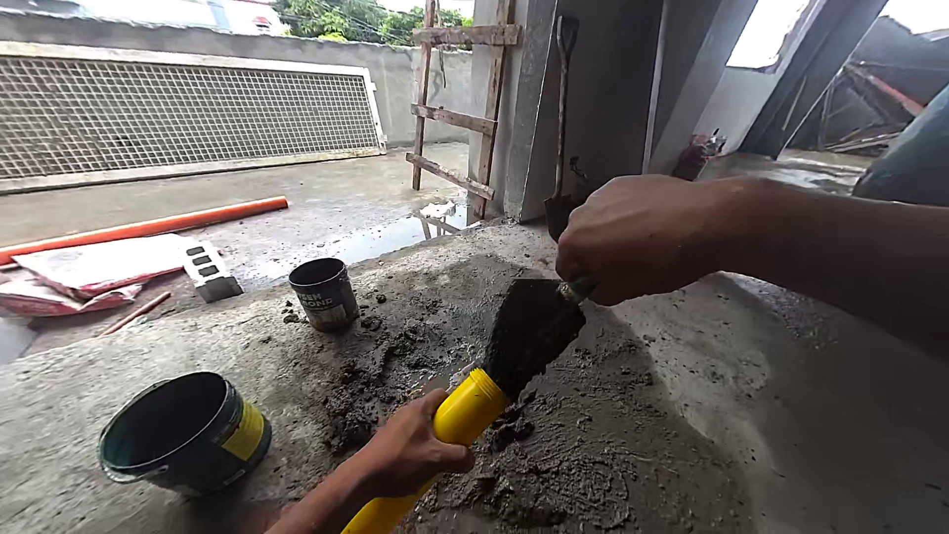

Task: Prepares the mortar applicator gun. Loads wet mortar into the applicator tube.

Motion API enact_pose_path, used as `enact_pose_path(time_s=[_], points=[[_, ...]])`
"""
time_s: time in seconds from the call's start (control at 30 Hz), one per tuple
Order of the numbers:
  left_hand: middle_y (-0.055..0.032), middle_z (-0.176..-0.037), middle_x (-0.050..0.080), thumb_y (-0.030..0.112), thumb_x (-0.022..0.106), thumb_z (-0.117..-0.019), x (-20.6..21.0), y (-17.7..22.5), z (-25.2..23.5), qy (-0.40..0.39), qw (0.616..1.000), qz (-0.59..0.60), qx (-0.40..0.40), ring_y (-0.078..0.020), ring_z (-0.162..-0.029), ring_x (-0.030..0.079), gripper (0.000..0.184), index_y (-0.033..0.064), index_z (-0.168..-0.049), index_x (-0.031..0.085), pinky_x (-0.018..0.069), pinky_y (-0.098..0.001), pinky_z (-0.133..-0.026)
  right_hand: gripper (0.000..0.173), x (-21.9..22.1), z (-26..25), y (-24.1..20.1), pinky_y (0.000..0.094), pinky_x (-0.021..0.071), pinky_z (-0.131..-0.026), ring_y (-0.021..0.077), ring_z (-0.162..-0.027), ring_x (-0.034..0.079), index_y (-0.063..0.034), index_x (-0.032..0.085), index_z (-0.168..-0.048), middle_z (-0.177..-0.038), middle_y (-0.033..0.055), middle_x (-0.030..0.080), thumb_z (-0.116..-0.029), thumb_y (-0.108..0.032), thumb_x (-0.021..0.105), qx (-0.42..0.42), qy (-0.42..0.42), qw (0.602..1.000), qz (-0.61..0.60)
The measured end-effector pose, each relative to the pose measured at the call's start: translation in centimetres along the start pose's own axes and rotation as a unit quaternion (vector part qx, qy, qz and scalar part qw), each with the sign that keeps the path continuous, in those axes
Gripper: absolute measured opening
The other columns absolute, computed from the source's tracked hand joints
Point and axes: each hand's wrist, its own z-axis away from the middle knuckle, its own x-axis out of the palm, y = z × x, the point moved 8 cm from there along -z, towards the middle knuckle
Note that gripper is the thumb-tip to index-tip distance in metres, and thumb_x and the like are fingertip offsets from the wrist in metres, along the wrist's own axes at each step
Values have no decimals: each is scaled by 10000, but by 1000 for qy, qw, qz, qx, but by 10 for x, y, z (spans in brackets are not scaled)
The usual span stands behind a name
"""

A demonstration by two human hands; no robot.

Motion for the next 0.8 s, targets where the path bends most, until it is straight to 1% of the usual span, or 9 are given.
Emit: enact_pose_path(time_s=[0.1,0.2,0.3,0.37,0.43,0.5,0.57,0.63,0.8], points=[[-7,-992,699,510,841,-683,2,1,-11,-7,1000,-3,-10,-147,-882,695,672,190,-1223,598,594,-441,-793,154,23,1,2,465,487,-553,175,-631,604,-242,689,-759,-657,-44,591,-839,-333,784,-7,18,999,-41],[1,-962,705,480,843,-707,8,-9,-15,-16,999,-7,-44,-134,-846,695,630,211,-1226,608,595,-424,-766,182,54,7,27,472,486,-527,170,-585,589,-265,658,-725,-613,-57,563,-822,-325,800,-17,93,994,-61],[8,-915,699,469,847,-711,7,-10,-17,-13,998,-13,-52,-129,-800,688,595,215,-1195,610,594,-410,-717,222,125,25,70,480,463,-451,191,-526,566,-249,606,-735,-570,-36,517,-789,-345,798,43,163,978,-119],[5,-895,689,461,845,-719,6,-10,-17,-11,999,-13,-51,-128,-781,680,566,203,-1165,608,585,-403,-702,187,209,17,71,530,504,-500,247,-580,626,-214,651,-815,-617,13,592,-828,-331,796,146,116,962,-200],[22,-922,699,478,838,-715,11,-11,-18,-17,998,-18,-50,-113,-812,689,584,224,-1187,605,594,-398,-734,210,317,-6,28,609,555,-652,342,-752,698,-130,713,-958,-777,110,689,-924,-337,734,205,28,925,-318],[17,-977,698,514,833,-711,18,-12,-22,-28,998,-32,-51,-126,-869,691,637,227,-1228,594,594,-419,-788,288,416,-22,-24,637,558,-782,381,-898,706,-79,710,-1000,-907,165,712,-972,-354,630,198,-66,890,-404],[2,-1002,688,535,829,-700,18,-15,-29,-25,997,-41,-57,-141,-883,686,675,211,-1239,584,587,-426,-798,314,465,-33,-40,629,548,-838,385,-975,700,-68,704,-1031,-971,176,717,-983,-357,588,177,-131,881,-419],[15,-996,687,549,830,-682,22,-22,-33,-21,997,-42,-68,-127,-874,686,685,220,-1230,584,593,-410,-786,298,497,-40,-34,593,557,-789,339,-892,701,-74,704,-970,-897,146,707,-976,-350,591,197,-114,857,-462],[32,-978,686,577,829,-661,28,-28,-40,-17,995,-59,-79,-115,-869,685,726,225,-1243,576,592,-406,-775,411,560,-73,-10,490,566,-619,279,-652,654,-39,675,-909,-805,155,660,-989,-436,607,332,-153,738,-567]])
